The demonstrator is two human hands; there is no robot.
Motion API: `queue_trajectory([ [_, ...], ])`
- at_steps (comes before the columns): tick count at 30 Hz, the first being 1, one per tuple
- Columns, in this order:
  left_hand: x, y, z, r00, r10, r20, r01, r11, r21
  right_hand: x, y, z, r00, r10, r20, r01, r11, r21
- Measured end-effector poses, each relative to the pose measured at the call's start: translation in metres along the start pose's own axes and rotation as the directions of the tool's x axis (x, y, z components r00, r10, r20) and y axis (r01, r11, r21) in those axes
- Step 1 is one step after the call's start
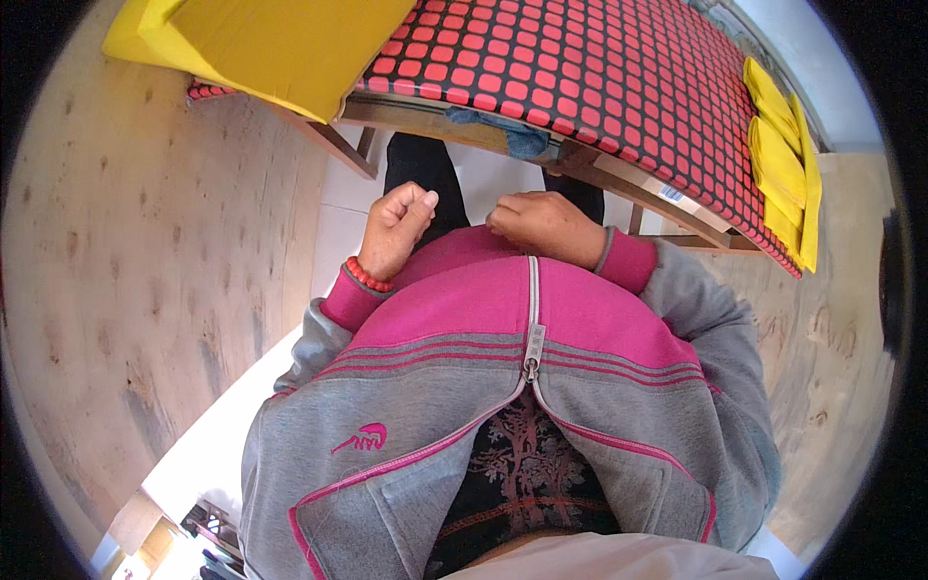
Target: The person folds yellow paper sheets on a patterned table, aligning edges and creasing folds. They then pick up a yellow paper bag and fold its top edges inward, smoothing the creases by hand.
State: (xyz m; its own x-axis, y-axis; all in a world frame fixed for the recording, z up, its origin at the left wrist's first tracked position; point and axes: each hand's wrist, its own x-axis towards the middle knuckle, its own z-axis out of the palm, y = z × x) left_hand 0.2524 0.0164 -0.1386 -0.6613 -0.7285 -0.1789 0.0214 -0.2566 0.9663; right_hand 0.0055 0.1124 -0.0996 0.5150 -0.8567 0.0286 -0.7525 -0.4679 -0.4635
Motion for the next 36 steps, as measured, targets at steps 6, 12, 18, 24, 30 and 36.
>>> queue_trajectory([
  [6, 0.002, -0.012, -0.007, 0.997, -0.079, -0.023, 0.079, 0.996, -0.034, 0.022, 0.075, 0.047, 0.783, 0.186, -0.593, -0.275, 0.959, -0.062],
  [12, 0.004, -0.02, -0.012, 0.999, -0.032, -0.014, 0.032, 0.999, -0.034, 0.055, 0.148, 0.063, 0.601, 0.237, -0.764, -0.605, 0.759, -0.24],
  [18, 0.008, -0.024, -0.019, 0.998, 0.003, -0.06, -0.006, 0.998, -0.055, 0.055, 0.144, 0.056, 0.506, 0.399, -0.765, -0.455, 0.877, 0.156],
  [24, 0.012, -0.021, -0.021, 0.996, -0.041, -0.073, 0.04, 0.999, -0.017, 0.056, 0.143, 0.057, 0.547, 0.29, -0.785, -0.59, 0.799, -0.116],
  [30, 0.004, -0.013, -0.033, 0.988, -0.028, -0.153, 0.029, 1.0, 0.008, 0.053, 0.137, 0.051, 0.635, 0.176, -0.752, -0.573, 0.761, -0.305],
  [36, -0.013, 0.029, -0.074, 0.901, 0.191, -0.389, -0.163, 0.981, 0.103, 0.051, 0.118, 0.038, 0.645, 0.249, -0.722, -0.487, 0.862, -0.138],
])
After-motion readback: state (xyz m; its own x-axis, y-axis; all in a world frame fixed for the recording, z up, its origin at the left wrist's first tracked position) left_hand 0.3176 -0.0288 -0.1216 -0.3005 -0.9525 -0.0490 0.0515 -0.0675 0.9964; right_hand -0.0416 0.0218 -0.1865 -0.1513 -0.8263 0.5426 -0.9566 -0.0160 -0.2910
